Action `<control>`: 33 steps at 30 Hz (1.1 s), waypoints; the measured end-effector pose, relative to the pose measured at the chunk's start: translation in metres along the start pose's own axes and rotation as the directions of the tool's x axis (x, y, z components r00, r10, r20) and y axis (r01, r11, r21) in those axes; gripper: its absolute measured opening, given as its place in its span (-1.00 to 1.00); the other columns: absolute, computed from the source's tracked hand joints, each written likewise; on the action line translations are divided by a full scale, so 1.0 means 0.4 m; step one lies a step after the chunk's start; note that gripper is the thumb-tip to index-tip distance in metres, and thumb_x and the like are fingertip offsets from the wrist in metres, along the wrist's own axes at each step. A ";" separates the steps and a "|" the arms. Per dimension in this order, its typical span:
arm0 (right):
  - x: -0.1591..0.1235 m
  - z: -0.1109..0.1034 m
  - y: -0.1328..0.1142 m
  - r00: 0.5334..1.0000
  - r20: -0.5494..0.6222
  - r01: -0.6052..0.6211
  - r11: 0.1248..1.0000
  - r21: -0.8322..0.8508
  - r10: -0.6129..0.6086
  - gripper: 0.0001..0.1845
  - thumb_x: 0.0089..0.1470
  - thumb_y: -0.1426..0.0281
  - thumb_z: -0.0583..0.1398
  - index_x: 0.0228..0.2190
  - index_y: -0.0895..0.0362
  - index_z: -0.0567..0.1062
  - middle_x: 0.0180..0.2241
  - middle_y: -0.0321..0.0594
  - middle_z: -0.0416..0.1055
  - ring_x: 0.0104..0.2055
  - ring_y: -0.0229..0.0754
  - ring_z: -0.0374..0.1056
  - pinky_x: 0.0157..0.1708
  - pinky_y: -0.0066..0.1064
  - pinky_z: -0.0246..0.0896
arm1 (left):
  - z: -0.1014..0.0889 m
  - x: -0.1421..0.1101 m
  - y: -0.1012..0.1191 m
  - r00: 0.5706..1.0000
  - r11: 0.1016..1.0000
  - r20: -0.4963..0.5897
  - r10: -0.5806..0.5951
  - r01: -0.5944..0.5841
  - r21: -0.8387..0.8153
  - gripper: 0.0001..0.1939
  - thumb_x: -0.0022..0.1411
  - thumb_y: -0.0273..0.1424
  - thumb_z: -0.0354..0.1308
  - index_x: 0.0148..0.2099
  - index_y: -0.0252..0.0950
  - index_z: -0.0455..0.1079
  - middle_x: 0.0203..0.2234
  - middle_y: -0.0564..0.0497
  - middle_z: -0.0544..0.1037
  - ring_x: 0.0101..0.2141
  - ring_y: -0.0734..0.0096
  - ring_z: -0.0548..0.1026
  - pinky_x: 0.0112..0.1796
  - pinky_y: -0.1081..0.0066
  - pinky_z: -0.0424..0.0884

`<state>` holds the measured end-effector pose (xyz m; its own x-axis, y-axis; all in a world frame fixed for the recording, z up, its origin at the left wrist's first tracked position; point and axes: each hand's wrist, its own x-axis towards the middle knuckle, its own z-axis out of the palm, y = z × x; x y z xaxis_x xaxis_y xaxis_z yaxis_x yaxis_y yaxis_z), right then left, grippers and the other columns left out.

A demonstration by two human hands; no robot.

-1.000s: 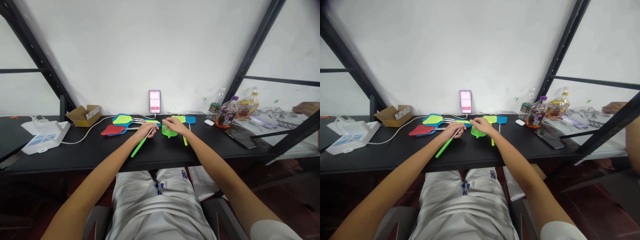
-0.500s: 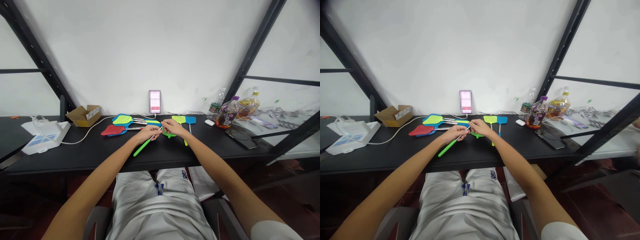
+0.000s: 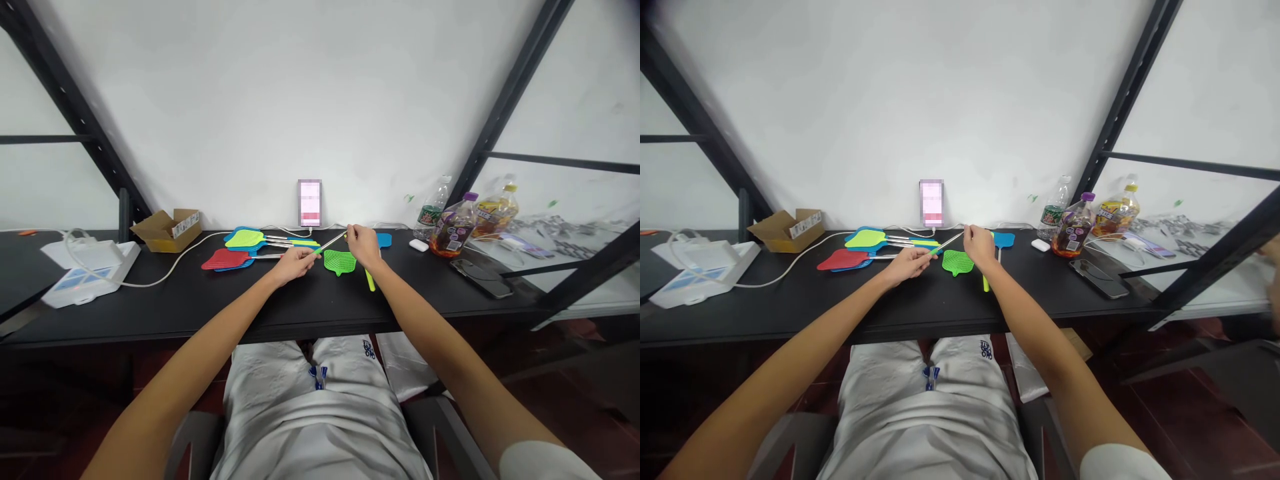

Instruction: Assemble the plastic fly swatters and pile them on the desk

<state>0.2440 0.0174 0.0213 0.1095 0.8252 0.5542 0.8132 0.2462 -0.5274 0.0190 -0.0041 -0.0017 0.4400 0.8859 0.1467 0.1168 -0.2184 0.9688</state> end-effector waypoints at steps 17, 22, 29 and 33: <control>-0.022 0.008 -0.013 0.994 0.085 0.081 0.993 -0.087 -0.074 -0.60 0.25 0.22 0.04 -0.50 0.12 0.49 -0.50 -0.12 0.47 -0.35 -0.09 0.39 -0.34 -0.38 0.11 | -0.013 -0.002 -0.012 0.999 0.999 -0.042 0.005 -0.003 0.039 -0.61 0.14 -0.13 0.29 -0.21 -0.40 0.49 -0.64 0.16 0.24 -0.69 0.69 0.07 -0.65 0.53 -0.09; -0.011 0.025 -0.009 0.998 0.065 -0.029 0.969 0.245 0.013 -0.71 0.19 0.15 0.15 -0.39 0.11 0.44 -0.45 -0.19 0.50 -0.42 -0.18 0.41 -0.40 -0.43 0.20 | -0.004 0.001 -0.007 0.998 0.999 -0.052 0.028 -0.026 0.036 -0.60 0.15 -0.11 0.28 -0.19 -0.38 0.49 -0.64 0.17 0.24 -0.68 0.68 0.08 -0.65 0.54 -0.08; -0.012 0.024 -0.034 0.871 0.486 -0.438 0.569 0.696 0.076 -0.54 0.14 -0.02 0.19 -0.46 0.12 0.33 -0.57 -0.27 0.40 -0.70 -0.37 0.20 -0.73 -0.53 -0.03 | 0.013 -0.007 0.010 0.996 0.995 0.018 0.086 -0.087 0.048 -0.55 0.22 -0.04 0.18 -0.13 -0.36 0.44 -0.64 0.15 0.30 -0.69 0.65 0.12 -0.65 0.54 -0.03; -0.020 0.009 -0.049 0.859 0.512 -0.444 0.490 0.750 -0.004 -0.55 0.12 0.02 0.24 -0.47 0.15 0.36 -0.58 -0.29 0.38 -0.69 -0.39 0.21 -0.73 -0.56 -0.04 | 0.011 -0.003 0.006 0.995 0.994 0.048 0.086 -0.089 0.062 -0.55 0.23 -0.01 0.16 -0.16 -0.35 0.39 -0.64 0.17 0.27 -0.69 0.65 0.12 -0.65 0.55 -0.02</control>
<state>0.2253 0.0079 0.0248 -0.2017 0.9681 0.1488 -0.0784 0.1355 -0.9877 0.0227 -0.0076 -0.0005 0.4906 0.8433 0.2196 0.1326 -0.3213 0.9376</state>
